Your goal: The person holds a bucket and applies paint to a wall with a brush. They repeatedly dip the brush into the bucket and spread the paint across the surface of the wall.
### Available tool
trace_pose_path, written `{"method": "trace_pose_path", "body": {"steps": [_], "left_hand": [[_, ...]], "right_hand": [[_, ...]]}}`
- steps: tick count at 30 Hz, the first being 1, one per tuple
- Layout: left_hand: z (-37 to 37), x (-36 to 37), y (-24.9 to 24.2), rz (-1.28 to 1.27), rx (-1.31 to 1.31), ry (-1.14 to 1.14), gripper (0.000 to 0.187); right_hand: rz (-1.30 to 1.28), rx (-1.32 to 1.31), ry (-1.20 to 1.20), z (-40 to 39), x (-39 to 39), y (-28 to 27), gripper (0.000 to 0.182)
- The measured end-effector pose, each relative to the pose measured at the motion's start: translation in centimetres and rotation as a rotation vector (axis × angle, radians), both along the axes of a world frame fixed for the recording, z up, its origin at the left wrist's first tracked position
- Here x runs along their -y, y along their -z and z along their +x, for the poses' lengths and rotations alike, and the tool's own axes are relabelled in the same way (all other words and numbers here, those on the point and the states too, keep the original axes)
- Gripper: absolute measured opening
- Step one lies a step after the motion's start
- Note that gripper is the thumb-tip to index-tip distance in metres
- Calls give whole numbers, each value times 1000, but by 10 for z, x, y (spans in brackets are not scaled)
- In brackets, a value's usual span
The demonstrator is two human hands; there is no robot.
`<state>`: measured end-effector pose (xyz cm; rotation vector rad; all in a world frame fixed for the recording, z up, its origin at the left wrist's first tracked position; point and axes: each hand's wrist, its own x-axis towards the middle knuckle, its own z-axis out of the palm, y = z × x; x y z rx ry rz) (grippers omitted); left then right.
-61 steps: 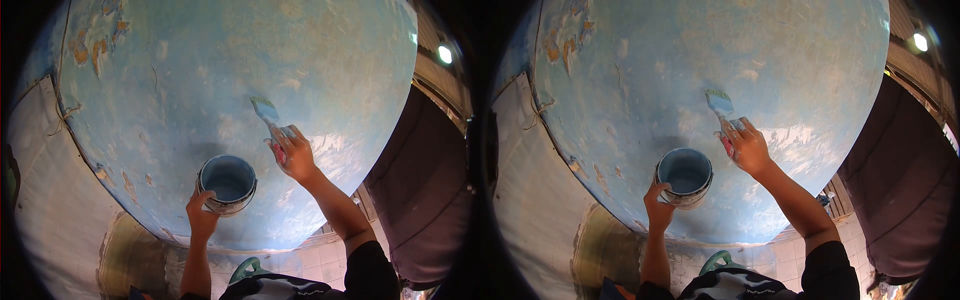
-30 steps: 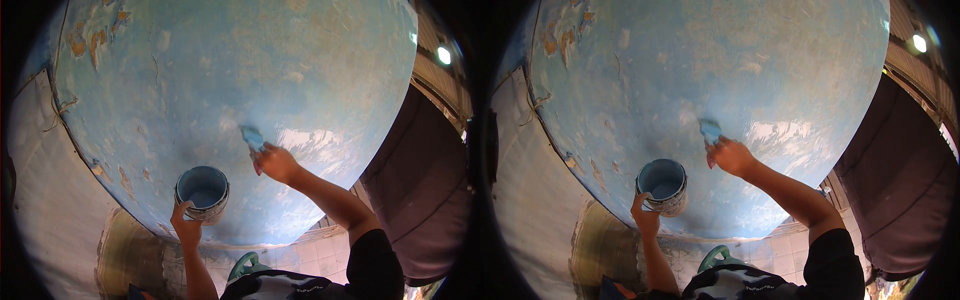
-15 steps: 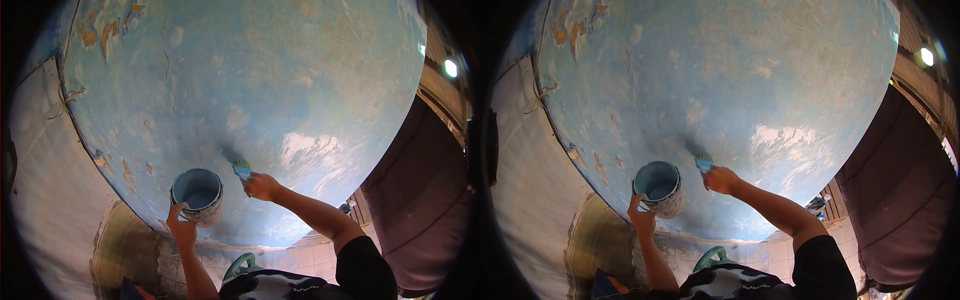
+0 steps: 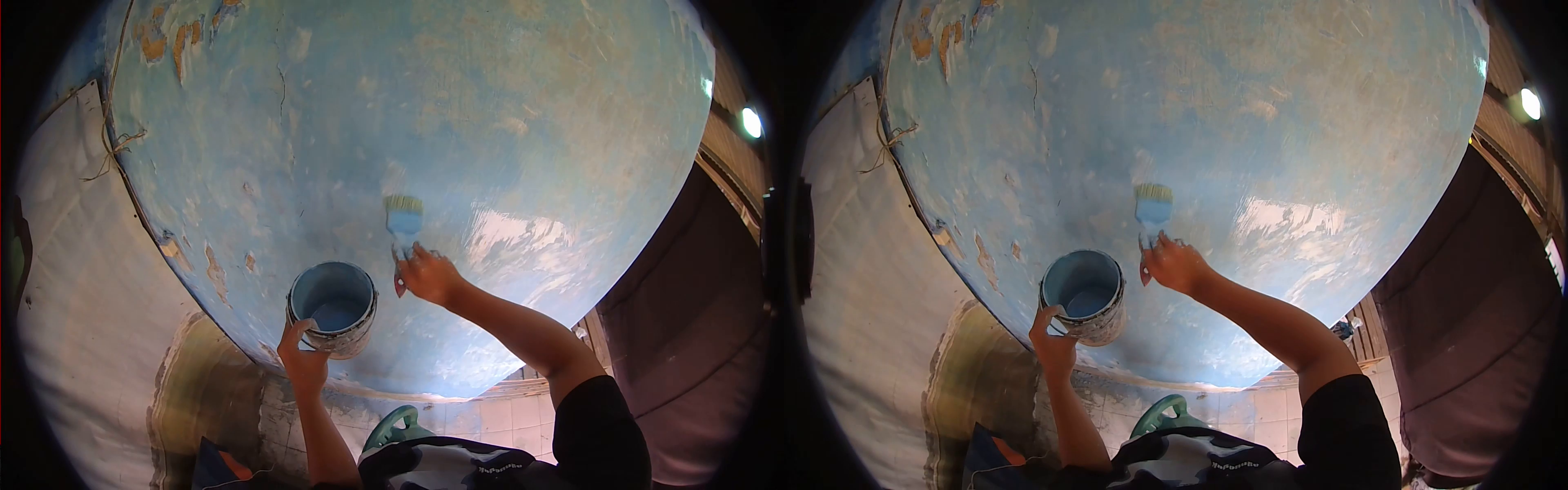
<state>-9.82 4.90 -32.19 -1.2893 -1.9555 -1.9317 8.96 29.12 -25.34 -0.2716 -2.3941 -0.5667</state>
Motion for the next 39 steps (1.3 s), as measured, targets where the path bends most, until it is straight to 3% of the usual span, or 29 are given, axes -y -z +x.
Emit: {"method": "trace_pose_path", "body": {"steps": [3,5,8,13,14,16,19,20,24,25,28,31,35,36,39], "left_hand": [[2,3,2,3,21,-40,46],[3,6,3,-11,18,-34,43],[5,9,0,-35,26,-36,40],[6,15,10,-46,44,-19,40],[8,16,9,-47,50,-8,40],[11,16,9,-48,56,-1,40],[11,17,10,-30,48,2,40],[12,18,8,-34,50,14,41],[15,16,5,-42,39,21,43],[15,14,4,-39,35,23,43],[16,9,5,-41,22,16,43],[16,6,11,9,44,29,43],[9,7,24,-16,54,4,45],[8,8,28,-41,53,-7,47],[10,10,25,-35,77,-19,47]], "right_hand": [[-394,441,17,-6,16,3,25],[-536,399,109,-3,16,-28,20],[-331,-5,36,8,-2,-81,31],[102,-609,-242,14,-27,-135,20],[97,-606,-246,12,-28,-126,20],[-539,-777,-446,9,-29,-91,16],[-567,-621,-413,6,-43,-11,18],[-557,-452,-378,7,-41,2,20],[-566,10,-162,13,-40,-25,25],[-574,-35,-127,15,-30,-56,26],[-282,-309,-183,21,-20,-128,26],[63,-570,-305,20,-36,-158,22],[-176,-392,-370,10,-25,-102,22],[-297,-252,-273,6,-23,-78,24],[-301,-91,-324,-7,-25,-21,29]]}}
